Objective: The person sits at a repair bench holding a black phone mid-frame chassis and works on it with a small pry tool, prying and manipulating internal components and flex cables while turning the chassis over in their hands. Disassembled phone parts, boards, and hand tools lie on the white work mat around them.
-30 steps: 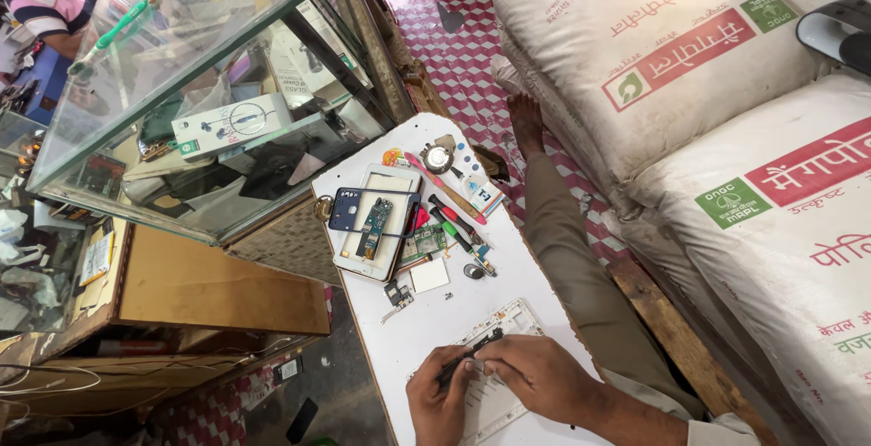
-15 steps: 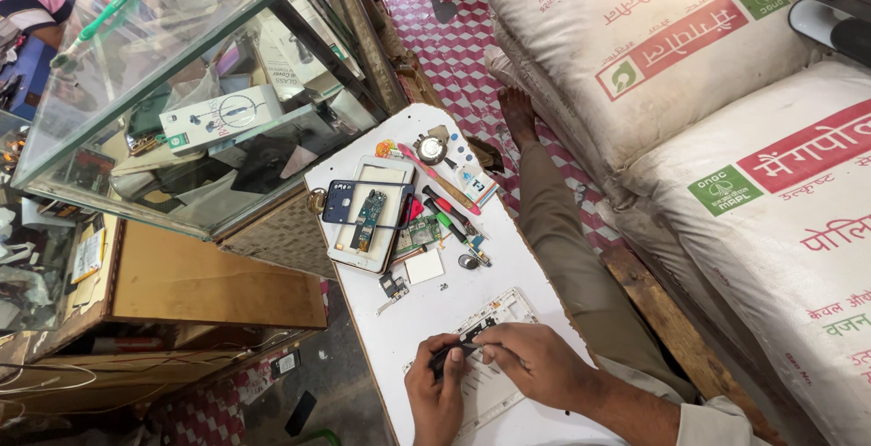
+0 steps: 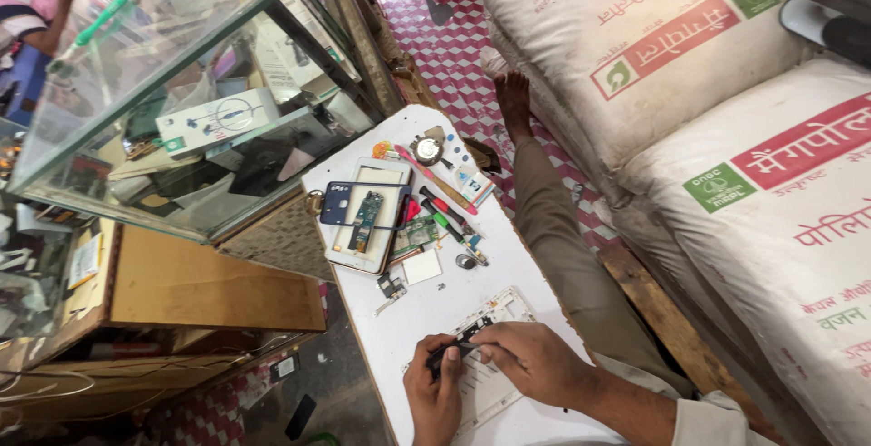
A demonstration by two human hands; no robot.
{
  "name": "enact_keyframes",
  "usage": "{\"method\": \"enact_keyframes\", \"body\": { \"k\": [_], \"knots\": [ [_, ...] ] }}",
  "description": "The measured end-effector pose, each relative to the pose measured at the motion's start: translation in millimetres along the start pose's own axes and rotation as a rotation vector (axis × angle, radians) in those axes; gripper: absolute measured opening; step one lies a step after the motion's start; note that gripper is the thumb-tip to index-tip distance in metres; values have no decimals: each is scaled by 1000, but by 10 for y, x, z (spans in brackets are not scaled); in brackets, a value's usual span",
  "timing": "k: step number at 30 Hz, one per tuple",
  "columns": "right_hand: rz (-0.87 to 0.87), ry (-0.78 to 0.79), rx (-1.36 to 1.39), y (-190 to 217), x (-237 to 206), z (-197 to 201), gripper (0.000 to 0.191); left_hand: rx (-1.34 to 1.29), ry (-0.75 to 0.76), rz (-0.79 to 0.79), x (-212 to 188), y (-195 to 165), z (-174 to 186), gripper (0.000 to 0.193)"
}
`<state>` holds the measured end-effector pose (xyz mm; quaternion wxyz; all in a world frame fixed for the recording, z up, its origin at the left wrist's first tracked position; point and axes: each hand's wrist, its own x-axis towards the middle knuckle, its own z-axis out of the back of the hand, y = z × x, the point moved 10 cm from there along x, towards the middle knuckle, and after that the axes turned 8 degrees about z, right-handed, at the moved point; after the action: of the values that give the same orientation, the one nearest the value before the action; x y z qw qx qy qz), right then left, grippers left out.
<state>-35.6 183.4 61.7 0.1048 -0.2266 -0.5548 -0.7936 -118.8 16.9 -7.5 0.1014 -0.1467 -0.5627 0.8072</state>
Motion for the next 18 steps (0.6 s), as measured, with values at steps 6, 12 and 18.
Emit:
{"method": "enact_keyframes", "body": {
  "k": [6, 12, 18],
  "knots": [
    [-71, 32, 28, -69, -15, -42, 17, 5, 22, 1, 2, -19, -8, 27],
    [-10, 2, 28, -4, -7, -15, 18, 28, 12, -17, -14, -18, 9, 32],
    [-48, 34, 50, -4, -3, -19, 30, 76, 4, -26, -26, -14, -8, 31]
  ]
}}
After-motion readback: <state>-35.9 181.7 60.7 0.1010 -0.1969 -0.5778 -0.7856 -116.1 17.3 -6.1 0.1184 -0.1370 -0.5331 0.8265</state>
